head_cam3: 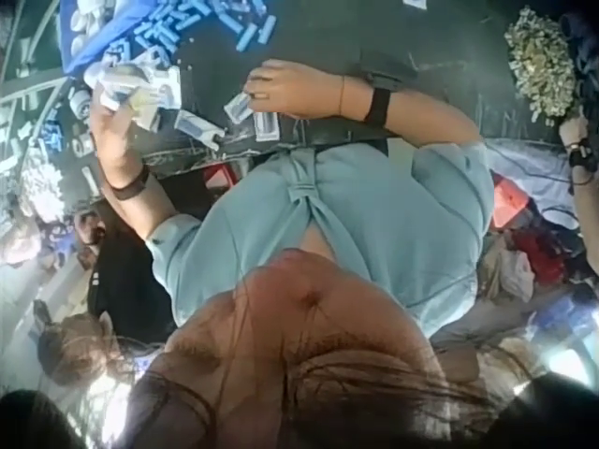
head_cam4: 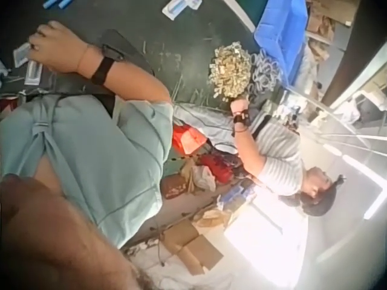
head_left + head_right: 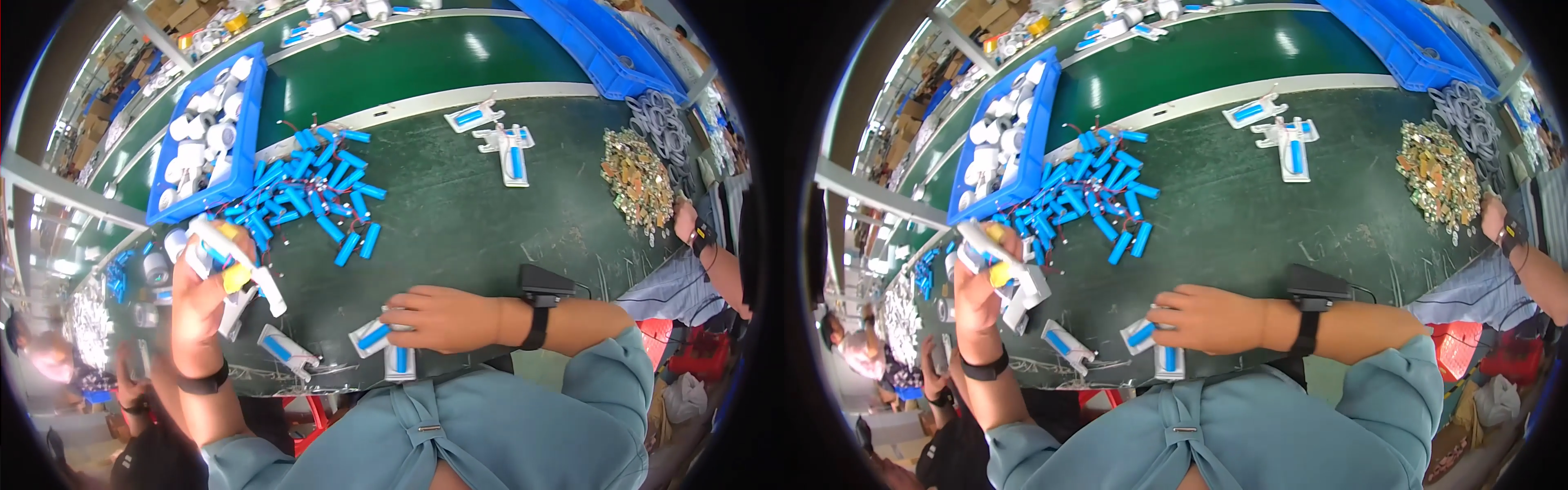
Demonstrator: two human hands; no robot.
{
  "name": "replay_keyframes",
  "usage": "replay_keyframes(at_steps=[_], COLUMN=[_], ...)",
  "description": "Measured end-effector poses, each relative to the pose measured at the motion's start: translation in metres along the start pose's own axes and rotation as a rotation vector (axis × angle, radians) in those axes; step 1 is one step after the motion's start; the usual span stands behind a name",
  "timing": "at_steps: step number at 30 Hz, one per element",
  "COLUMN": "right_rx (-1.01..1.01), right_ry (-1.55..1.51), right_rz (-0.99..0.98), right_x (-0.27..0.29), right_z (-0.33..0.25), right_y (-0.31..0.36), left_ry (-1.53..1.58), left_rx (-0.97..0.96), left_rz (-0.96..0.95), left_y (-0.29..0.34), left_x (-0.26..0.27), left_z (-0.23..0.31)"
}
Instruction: The person assembles handheld fans by connecting a battery to a circuit board within a motor housing, fitting the housing into a handle, and snapping on a plastic cover.
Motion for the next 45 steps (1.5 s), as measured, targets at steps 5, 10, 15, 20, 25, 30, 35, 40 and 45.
replay_keyframes(at_steps=[5, 10, 15, 20, 25, 30, 35, 40, 45], right_rx=[-0.298, -0.435, -0.509, -0.515, -0.402, -0.124, -0.098, -0.103, 0.029], right_ry=[0.073, 0.235, 0.337, 0.293, 0.092, -0.187, -0.048, -0.353, -0.105], right_rz=[0.102, 0.097, 0.218, 0.496, 0.423, 0.103, 0.143, 0.195, 0.119], right_x=[0.02, 0.053, 0.07, 0.075, 0.058, -0.009, -0.06, -0.06, -0.012], right_z=[0.025, 0.092, 0.131, 0.137, 0.071, -0.009, -0.047, -0.035, -0.019], right_y=[0.083, 0.111, 0.095, 0.1, 0.015, -0.117, -0.179, -0.138, -0.079], left_ry=[0.18, 0.224, -0.256, -0.68, -0.771, -1.148, -1.309, -1.334, -1.229], left_rx=[0.114, 0.304, 0.272, 0.096, 0.37, 0.534, 0.424, 0.694, 0.545], left_rz=[-0.145, -0.186, 0.024, 0.102, 0.318, 0.132, 0.222, 0.295, 0.278], left_y=[-0.103, -0.198, -0.219, -0.136, 0.012, 0.085, 0.081, 0.091, 0.116], left_x=[-0.063, -0.102, -0.098, -0.033, 0.118, 0.14, 0.118, 0.079, 0.065], left_z=[-0.011, -0.09, -0.104, -0.024, -0.015, -0.066, -0.102, -0.075, -0.08])
Point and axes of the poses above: each hand's wrist, its own y-axis away from the middle knuckle, its own x-axis out of the back of the hand, z = x × y, the point moved 3 cm from there along -y, towards the middle knuckle, and after that the axes turned 12 degrees about -z, right-handed, at the moved point
